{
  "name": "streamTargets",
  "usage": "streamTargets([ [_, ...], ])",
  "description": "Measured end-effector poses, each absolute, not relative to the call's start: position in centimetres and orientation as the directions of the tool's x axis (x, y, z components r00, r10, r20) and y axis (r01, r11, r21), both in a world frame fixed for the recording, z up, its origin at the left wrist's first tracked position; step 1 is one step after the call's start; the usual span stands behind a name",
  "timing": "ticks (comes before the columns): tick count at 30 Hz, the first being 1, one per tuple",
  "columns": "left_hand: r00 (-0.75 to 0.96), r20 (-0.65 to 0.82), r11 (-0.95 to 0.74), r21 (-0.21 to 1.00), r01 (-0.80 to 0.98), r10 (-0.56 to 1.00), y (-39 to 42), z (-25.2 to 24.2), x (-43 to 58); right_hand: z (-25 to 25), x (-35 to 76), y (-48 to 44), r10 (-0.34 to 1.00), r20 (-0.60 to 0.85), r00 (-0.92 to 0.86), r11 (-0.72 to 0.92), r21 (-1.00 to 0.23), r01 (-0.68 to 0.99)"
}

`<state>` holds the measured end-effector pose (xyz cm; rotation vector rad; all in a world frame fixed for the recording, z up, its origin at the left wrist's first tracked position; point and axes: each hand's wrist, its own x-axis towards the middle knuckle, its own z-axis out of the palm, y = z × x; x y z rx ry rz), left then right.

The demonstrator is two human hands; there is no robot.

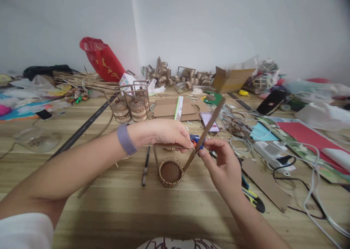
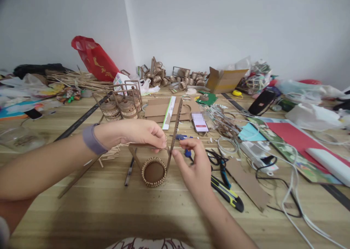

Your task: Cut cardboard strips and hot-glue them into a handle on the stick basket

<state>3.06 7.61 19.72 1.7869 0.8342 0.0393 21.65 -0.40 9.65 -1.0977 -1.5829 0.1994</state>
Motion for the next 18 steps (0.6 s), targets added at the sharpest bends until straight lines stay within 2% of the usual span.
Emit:
streamTargets([
  [2,0.773,-0.359,-0.125,0.865,0.486,0.523,7.6,20.1,3.0,10.5,21.4,-1.3,0.583,0.812,0.013,0.608,-0.447,0.656],
  [4,0.804,-0.344,-0.107,0.889,0.445,0.486,7.6,20.3,2.9,11.3,21.1,-2.2,0.493,0.864,-0.099,0.625,-0.273,0.731],
  [6,0.828,-0.334,-0.108,0.900,0.421,0.450,7.6,20.5,2.9,11.8,20.8,-2.7,0.467,0.871,-0.156,0.602,-0.184,0.777],
  [9,0.848,-0.316,-0.111,0.912,0.395,0.425,7.6,20.6,2.9,12.1,20.7,-3.1,0.462,0.871,-0.170,0.565,-0.140,0.813],
  [11,0.855,-0.306,-0.105,0.919,0.380,0.419,7.5,20.6,2.8,12.3,20.7,-3.2,0.507,0.849,-0.147,0.577,-0.208,0.790],
  [13,0.856,-0.301,-0.097,0.923,0.372,0.420,7.4,20.5,2.8,12.6,20.8,-3.1,0.608,0.789,-0.088,0.596,-0.380,0.707],
  [16,0.849,-0.312,-0.061,0.926,0.371,0.426,7.2,20.3,2.7,13.0,21.0,-2.8,0.781,0.625,-0.011,0.558,-0.690,0.461],
  [18,0.850,-0.318,-0.042,0.929,0.368,0.421,7.1,20.2,2.7,13.2,21.2,-2.5,0.881,0.472,-0.014,0.459,-0.850,0.259],
])
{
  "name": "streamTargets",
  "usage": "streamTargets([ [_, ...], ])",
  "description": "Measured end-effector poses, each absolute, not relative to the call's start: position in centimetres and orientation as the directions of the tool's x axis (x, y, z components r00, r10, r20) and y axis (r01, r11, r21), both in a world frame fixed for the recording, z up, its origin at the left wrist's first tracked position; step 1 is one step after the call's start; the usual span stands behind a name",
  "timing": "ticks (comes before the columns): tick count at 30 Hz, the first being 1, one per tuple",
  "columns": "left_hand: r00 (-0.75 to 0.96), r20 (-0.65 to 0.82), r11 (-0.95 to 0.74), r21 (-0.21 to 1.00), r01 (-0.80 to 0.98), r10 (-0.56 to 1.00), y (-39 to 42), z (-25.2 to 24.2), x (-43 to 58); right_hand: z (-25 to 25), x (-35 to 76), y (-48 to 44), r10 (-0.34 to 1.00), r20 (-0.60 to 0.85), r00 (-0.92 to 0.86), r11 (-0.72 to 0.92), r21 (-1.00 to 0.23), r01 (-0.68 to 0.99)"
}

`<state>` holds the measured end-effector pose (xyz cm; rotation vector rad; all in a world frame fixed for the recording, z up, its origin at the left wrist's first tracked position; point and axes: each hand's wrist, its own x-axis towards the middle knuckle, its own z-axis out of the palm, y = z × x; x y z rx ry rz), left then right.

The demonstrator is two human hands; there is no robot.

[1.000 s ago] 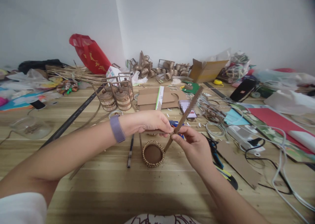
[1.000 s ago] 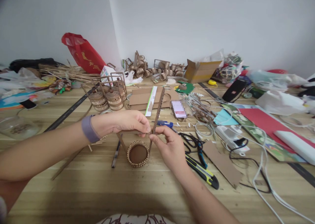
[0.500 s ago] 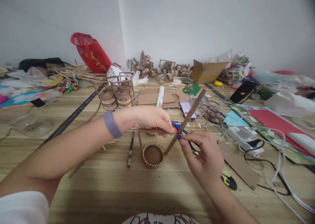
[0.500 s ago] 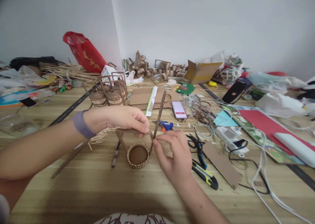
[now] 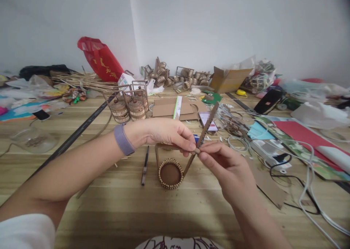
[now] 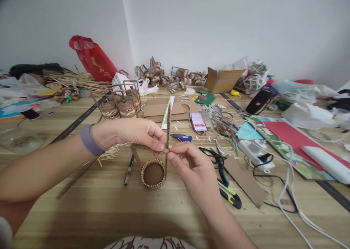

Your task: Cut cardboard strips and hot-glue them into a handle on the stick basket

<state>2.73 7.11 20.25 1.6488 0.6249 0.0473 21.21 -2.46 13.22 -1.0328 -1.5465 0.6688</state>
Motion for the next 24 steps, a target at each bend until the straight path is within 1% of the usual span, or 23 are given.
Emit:
streamTargets([
  [1,0.854,-0.316,-0.038,0.931,0.363,0.414,7.1,20.2,2.8,13.4,21.3,-2.3,0.922,0.385,-0.035,0.385,-0.907,0.171],
  [3,0.866,-0.305,-0.029,0.939,0.344,0.396,7.1,20.1,2.8,13.7,21.3,-2.0,0.971,0.221,-0.090,0.226,-0.972,0.057],
  [5,0.873,-0.300,-0.019,0.943,0.332,0.385,7.1,20.0,2.9,14.2,21.4,-1.8,0.985,0.106,-0.132,0.109,-0.994,0.013],
  [7,0.866,-0.304,-0.023,0.940,0.341,0.397,7.1,20.0,3.0,14.5,21.4,-1.7,0.986,0.049,-0.160,0.051,-0.999,0.006],
  [13,0.857,-0.284,-0.059,0.938,0.341,0.431,6.7,20.0,3.0,14.9,21.6,-1.3,0.972,-0.001,-0.237,-0.003,-1.000,-0.008],
  [21,0.864,-0.255,-0.106,0.938,0.330,0.434,6.5,20.1,3.2,15.3,21.5,-1.1,0.973,-0.014,-0.231,-0.027,-0.998,-0.051],
  [24,0.865,-0.254,-0.124,0.934,0.335,0.432,6.6,20.1,3.3,15.5,21.5,-1.0,0.966,-0.021,-0.256,-0.036,-0.998,-0.057],
])
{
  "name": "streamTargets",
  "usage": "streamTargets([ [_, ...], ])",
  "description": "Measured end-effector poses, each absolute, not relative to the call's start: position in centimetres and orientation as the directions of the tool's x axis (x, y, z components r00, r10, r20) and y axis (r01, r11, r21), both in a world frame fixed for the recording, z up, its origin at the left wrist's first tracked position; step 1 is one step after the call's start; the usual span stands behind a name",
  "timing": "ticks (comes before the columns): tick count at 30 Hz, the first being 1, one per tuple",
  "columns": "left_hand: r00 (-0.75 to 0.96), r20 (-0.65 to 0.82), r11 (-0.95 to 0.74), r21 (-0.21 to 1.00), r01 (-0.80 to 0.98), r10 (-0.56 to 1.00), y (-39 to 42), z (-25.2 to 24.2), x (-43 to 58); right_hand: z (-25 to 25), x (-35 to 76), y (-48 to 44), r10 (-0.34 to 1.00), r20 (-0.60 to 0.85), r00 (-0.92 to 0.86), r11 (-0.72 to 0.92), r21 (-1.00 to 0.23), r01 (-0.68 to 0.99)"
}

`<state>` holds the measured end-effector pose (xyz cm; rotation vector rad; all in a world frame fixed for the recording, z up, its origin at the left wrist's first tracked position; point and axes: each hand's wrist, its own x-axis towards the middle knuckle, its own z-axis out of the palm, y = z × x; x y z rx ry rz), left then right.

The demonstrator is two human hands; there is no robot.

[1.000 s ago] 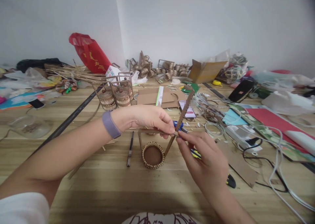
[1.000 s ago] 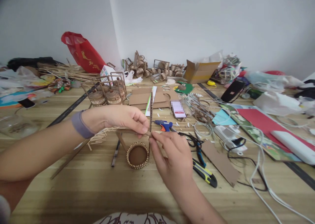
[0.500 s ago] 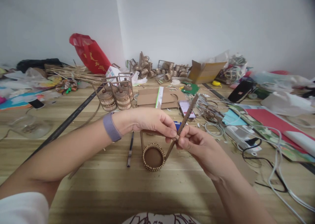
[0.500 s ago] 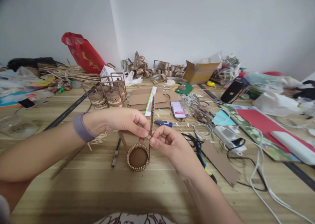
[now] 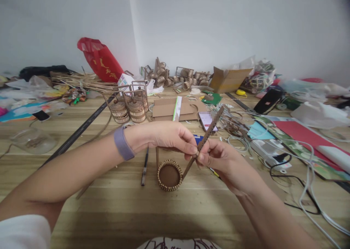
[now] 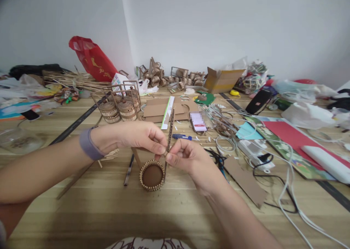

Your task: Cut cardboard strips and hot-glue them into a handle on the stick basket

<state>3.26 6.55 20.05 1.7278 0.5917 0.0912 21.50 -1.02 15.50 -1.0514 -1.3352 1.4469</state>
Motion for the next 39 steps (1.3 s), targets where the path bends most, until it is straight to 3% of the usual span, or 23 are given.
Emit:
streamTargets([
  [9,0.870,-0.268,-0.203,0.905,0.375,0.413,6.6,19.7,3.2,15.1,21.5,-0.6,0.951,-0.092,-0.295,-0.127,-0.987,-0.102],
  [27,0.886,-0.248,-0.228,0.907,0.355,0.393,6.7,20.0,3.4,15.1,21.4,-0.5,0.948,-0.092,-0.306,-0.141,-0.980,-0.143],
  [33,0.871,-0.278,-0.273,0.873,0.405,0.405,6.8,20.6,2.9,14.7,21.2,-0.7,0.959,-0.010,-0.283,-0.029,-0.998,-0.061],
  [39,0.858,-0.312,-0.269,0.857,0.440,0.408,6.3,20.9,2.9,13.8,21.6,-0.8,0.918,0.071,-0.389,0.077,-0.997,0.000],
])
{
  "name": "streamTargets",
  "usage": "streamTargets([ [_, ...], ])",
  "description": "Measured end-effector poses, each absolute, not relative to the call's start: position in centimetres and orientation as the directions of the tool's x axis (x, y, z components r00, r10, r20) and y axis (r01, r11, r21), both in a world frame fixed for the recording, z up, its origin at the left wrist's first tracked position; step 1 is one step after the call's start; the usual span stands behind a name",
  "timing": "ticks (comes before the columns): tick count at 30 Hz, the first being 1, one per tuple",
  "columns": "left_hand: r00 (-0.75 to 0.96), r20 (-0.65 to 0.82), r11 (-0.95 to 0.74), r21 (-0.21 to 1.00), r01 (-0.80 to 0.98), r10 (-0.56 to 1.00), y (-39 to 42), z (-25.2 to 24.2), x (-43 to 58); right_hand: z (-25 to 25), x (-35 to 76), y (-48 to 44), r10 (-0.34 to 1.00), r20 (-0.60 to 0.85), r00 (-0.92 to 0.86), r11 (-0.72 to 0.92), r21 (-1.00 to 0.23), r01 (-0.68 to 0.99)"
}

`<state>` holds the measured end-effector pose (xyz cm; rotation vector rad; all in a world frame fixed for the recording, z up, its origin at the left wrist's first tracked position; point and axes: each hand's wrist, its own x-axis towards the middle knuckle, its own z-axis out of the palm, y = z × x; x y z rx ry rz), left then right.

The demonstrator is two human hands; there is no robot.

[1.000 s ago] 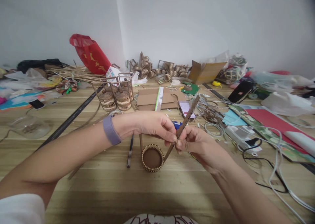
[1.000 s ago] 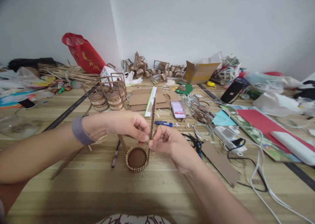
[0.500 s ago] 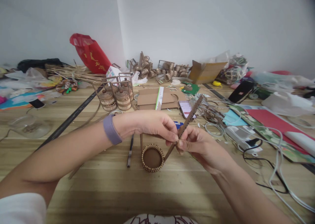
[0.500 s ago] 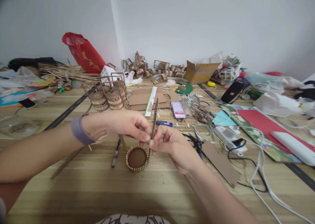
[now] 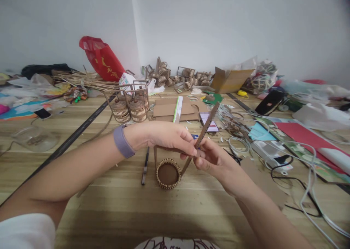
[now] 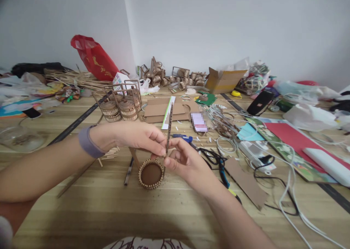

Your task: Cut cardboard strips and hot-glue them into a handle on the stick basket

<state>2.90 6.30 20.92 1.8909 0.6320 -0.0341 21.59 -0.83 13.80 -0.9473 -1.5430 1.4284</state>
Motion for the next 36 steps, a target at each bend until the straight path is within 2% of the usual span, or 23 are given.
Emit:
streamTargets([
  [7,0.834,-0.317,-0.379,0.778,0.501,0.451,6.3,21.0,3.1,12.7,22.0,-0.7,0.956,0.125,-0.266,0.128,-0.992,-0.005],
  [11,0.790,-0.331,-0.472,0.660,0.585,0.516,6.2,21.4,3.2,12.7,22.1,-0.9,0.963,0.173,-0.206,0.199,-0.973,0.115],
  [15,0.739,-0.348,-0.490,0.576,0.654,0.577,5.9,21.6,3.4,12.6,21.9,-1.3,0.949,0.273,-0.156,0.304,-0.924,0.232],
  [22,0.777,-0.381,-0.453,0.649,0.611,0.502,6.1,21.7,3.8,12.2,21.3,-1.4,0.960,0.263,-0.093,0.279,-0.922,0.270],
  [32,0.790,-0.365,-0.360,0.741,0.567,0.493,6.4,21.1,3.7,12.0,20.7,-1.6,0.945,0.317,-0.086,0.325,-0.866,0.380],
  [34,0.799,-0.356,-0.378,0.738,0.558,0.484,6.3,21.2,3.8,12.1,20.7,-1.6,0.932,0.350,-0.092,0.354,-0.831,0.428],
  [36,0.781,-0.353,-0.431,0.680,0.593,0.516,6.1,21.6,3.7,11.9,20.8,-1.6,0.919,0.381,-0.097,0.379,-0.795,0.473],
])
